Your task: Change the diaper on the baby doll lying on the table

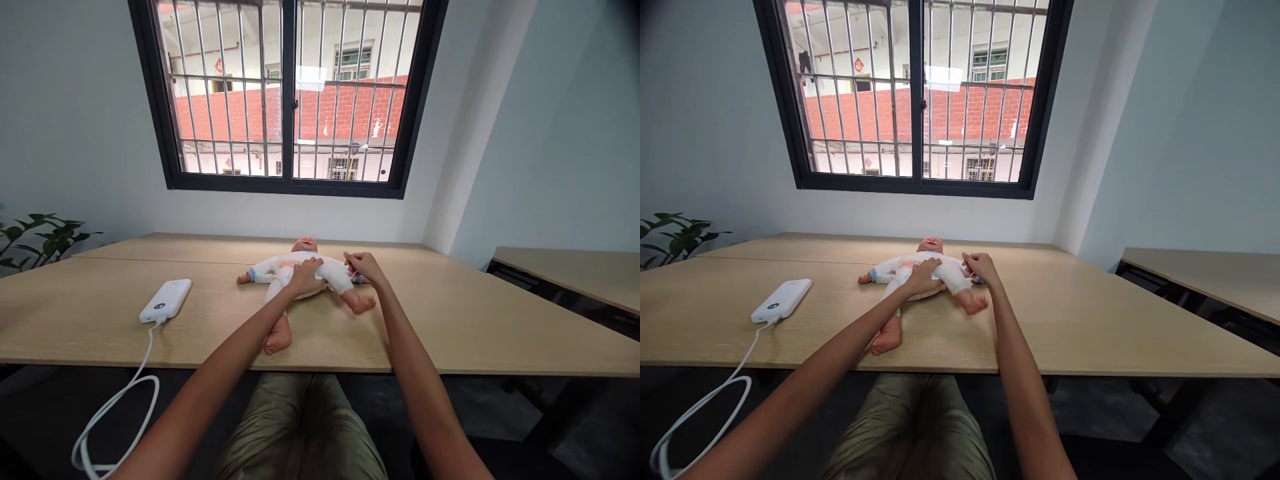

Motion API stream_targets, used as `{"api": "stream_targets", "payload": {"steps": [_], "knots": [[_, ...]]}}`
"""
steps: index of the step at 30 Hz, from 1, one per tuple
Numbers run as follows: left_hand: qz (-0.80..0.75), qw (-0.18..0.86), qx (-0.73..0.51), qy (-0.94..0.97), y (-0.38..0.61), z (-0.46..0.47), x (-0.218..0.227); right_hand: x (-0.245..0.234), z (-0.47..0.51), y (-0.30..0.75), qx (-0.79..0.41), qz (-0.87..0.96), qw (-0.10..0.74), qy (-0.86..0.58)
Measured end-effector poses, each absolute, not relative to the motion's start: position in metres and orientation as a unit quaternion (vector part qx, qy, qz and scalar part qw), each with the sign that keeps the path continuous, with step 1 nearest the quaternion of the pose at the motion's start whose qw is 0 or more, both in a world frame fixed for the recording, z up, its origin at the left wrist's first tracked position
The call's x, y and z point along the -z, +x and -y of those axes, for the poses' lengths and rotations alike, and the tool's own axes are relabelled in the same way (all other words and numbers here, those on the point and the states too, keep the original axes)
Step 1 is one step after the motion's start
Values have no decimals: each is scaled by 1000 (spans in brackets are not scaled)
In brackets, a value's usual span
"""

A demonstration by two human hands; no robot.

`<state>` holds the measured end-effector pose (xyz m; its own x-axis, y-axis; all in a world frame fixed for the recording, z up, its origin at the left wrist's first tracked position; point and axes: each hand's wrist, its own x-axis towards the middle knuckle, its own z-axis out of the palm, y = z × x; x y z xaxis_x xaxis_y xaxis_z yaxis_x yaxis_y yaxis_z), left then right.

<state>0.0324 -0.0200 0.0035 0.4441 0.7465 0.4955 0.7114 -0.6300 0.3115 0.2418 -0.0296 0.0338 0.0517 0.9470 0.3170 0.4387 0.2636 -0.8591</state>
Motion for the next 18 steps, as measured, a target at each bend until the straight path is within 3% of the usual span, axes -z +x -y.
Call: {"api": "stream_targets", "payload": {"steps": [3,6,12,18], "knots": [[-424,169,-441,773,26,6,-3,-37,39,244,-358,670,386,-524],[-410,229,-489,735,23,-3,-3,-32,38,238,-408,704,295,-502],[-388,306,-516,700,21,-8,-2,-11,19,238,-339,703,334,-529],[-353,274,-524,725,24,-1,-4,1,12,238,-381,684,306,-541]]}}
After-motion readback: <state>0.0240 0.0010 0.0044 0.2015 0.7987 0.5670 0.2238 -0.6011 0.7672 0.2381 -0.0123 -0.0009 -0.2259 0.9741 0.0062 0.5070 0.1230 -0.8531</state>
